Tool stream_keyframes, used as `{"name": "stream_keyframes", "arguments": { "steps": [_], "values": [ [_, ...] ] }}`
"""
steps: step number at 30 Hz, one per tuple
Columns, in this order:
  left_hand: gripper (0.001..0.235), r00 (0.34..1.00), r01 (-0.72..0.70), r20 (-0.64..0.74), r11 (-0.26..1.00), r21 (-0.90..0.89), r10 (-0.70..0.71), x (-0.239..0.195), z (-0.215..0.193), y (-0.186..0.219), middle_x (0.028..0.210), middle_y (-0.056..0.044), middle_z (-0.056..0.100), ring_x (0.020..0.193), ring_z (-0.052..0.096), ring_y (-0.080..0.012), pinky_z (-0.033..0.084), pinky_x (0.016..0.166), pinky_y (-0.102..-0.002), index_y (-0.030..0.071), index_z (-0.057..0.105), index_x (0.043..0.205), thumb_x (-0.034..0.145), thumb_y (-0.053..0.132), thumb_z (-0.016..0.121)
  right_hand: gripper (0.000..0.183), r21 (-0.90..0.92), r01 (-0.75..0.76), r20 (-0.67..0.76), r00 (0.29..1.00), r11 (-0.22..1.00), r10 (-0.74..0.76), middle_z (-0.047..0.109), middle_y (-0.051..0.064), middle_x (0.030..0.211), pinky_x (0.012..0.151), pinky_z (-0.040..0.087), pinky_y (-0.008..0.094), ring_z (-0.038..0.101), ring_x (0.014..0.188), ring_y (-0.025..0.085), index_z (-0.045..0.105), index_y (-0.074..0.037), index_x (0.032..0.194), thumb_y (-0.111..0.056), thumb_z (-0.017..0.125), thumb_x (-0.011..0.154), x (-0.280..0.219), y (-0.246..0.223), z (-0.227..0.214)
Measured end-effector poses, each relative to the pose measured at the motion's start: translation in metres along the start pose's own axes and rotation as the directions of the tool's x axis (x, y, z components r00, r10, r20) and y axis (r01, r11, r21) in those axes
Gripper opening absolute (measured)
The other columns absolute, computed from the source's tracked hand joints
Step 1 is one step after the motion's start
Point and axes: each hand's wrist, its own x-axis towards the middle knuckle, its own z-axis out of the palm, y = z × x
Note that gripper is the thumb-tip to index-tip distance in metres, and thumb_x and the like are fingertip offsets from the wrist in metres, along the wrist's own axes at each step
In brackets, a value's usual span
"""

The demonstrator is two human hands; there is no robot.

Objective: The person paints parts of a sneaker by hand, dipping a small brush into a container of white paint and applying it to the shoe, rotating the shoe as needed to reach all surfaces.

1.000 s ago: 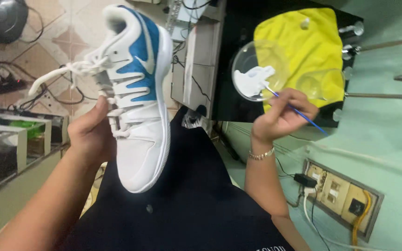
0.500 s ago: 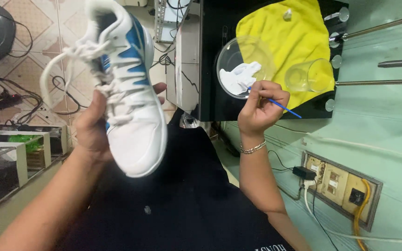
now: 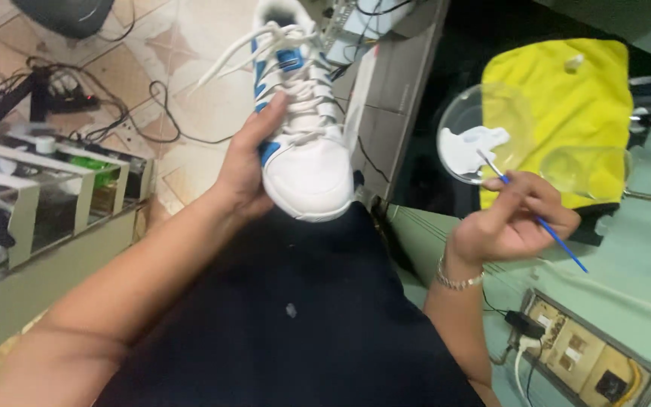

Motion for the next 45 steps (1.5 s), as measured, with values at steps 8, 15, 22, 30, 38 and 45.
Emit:
{"name": "stream_keyframes", "arguments": {
  "steps": [8, 15, 22, 30, 38, 45],
  "values": [
    [0.043, 0.987, -0.159, 0.046, 0.985, 0.065, 0.157, 0.000, 0.010, 0.019, 0.113, -0.013, 0.070, 0.100, 0.072, -0.0224, 0.062, 0.091, -0.038, 0.001, 0.055, 0.132, 0.103, 0.032, 0.064, 0.028, 0.301, -0.324, 0.230, 0.938, 0.897, 0.261, 0.063, 0.021, 0.099, 0.065, 0.057, 0.024, 0.060, 0.071, 0.016, 0.038, -0.006, 0.113, 0.010, 0.061, 0.112, -0.018, -0.106, 0.049],
    [0.045, 0.973, -0.230, 0.000, 0.970, 0.076, 0.231, -0.010, 0.004, 0.034, 0.115, -0.015, 0.070, 0.102, 0.071, -0.0230, 0.062, 0.092, -0.038, -0.002, 0.055, 0.133, 0.101, 0.027, 0.068, 0.032, 0.204, -0.352, 0.352, 0.897, 0.914, 0.267, 0.063, 0.022, 0.094, 0.058, 0.057, 0.023, 0.059, 0.063, 0.015, 0.036, -0.008, 0.112, 0.010, 0.063, 0.107, -0.039, -0.136, 0.080],
    [0.043, 0.972, -0.230, -0.035, 0.972, 0.049, 0.232, -0.018, -0.007, 0.052, 0.116, -0.014, 0.068, 0.103, 0.069, -0.0214, 0.060, 0.093, -0.037, -0.001, 0.055, 0.132, 0.100, 0.024, 0.069, 0.033, 0.132, -0.283, 0.398, 0.893, 0.950, 0.211, 0.063, 0.022, 0.092, 0.057, 0.055, 0.023, 0.058, 0.059, 0.015, 0.036, -0.007, 0.111, 0.009, 0.064, 0.105, -0.055, -0.148, 0.101],
    [0.047, 0.959, -0.282, 0.014, 0.958, 0.057, 0.282, -0.035, -0.027, 0.073, 0.119, -0.014, 0.066, 0.107, 0.068, -0.0223, 0.059, 0.095, -0.038, 0.000, 0.051, 0.136, 0.101, 0.025, 0.071, 0.033, 0.083, -0.215, 0.393, 0.904, 0.973, 0.166, 0.063, 0.021, 0.095, 0.057, 0.055, 0.021, 0.059, 0.062, 0.014, 0.035, -0.008, 0.110, 0.007, 0.064, 0.108, -0.073, -0.166, 0.124],
    [0.053, 0.936, -0.352, 0.036, 0.935, 0.051, 0.351, -0.052, -0.040, 0.094, 0.127, -0.014, 0.065, 0.115, 0.066, -0.0223, 0.057, 0.103, -0.038, 0.001, 0.048, 0.143, 0.102, 0.023, 0.073, 0.033, 0.067, -0.200, 0.357, 0.920, 0.977, 0.164, 0.064, 0.021, 0.097, 0.056, 0.053, 0.019, 0.058, 0.060, 0.013, 0.036, -0.009, 0.110, 0.007, 0.064, 0.104, -0.086, -0.170, 0.143],
    [0.055, 0.922, -0.387, 0.049, 0.918, 0.083, 0.384, -0.064, -0.043, 0.109, 0.124, -0.015, 0.065, 0.111, 0.066, -0.0204, 0.056, 0.099, -0.033, -0.002, 0.050, 0.144, 0.103, 0.024, 0.074, 0.033, 0.069, -0.196, 0.337, 0.927, 0.978, 0.162, 0.063, 0.020, 0.091, 0.052, 0.052, 0.019, 0.058, 0.058, 0.012, 0.036, -0.008, 0.107, 0.007, 0.064, 0.101, -0.089, -0.176, 0.156]
  ]
}}
